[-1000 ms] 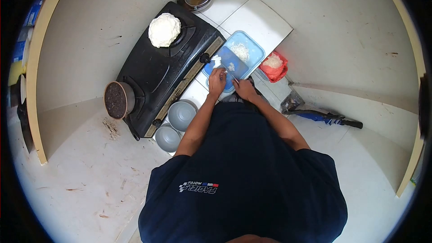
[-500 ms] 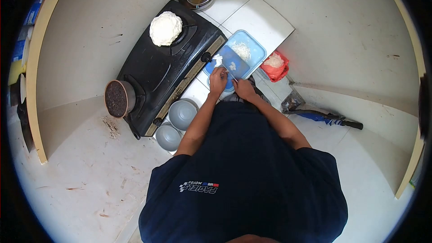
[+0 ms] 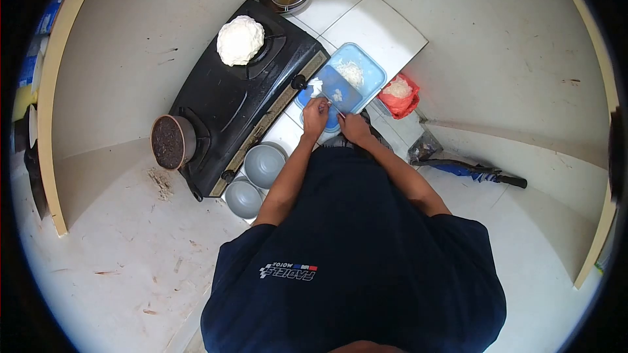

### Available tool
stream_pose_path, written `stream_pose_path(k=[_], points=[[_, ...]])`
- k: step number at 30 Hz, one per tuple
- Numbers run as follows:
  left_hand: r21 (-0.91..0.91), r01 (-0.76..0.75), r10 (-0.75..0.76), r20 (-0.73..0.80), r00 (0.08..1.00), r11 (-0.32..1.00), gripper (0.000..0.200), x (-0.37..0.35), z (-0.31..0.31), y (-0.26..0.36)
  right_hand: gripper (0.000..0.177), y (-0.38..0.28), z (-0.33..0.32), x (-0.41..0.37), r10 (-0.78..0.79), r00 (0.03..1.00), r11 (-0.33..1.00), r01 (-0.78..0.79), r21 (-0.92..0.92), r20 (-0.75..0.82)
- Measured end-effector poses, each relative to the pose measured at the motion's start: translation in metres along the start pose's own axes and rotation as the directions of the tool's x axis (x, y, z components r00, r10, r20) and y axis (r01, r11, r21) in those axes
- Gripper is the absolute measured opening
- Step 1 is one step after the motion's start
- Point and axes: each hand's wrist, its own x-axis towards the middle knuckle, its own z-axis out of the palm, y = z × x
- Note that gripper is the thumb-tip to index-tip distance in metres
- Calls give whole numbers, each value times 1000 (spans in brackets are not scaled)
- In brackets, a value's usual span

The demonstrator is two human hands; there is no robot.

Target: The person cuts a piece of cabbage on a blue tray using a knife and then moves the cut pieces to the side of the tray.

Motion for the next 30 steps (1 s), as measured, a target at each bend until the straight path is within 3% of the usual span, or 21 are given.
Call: stream_pose_path(k=[6,9,20,27,30], points=[[-46,23,-22,9,1000,999,10,-1,-2,5,56,10,-2,-7,80,994,997,-79,13,-69],[-2,-10,10,9,1000,1000,10,-1,-3,7,57,10,-3,-5,-31,995,999,32,6,-96],[7,-5,4,29,1000,1000,8,1,-3,3,56,0,-9,-9,-23,1000,999,24,47,-15],[-37,8,-8,-16,1000,999,8,1,0,2,53,-1,-4,-3,-24,998,997,28,72,-55],[-12,12,-12,0,1000,1000,9,2,0,-1,51,8,-2,-6,-23,999,999,22,25,39]])
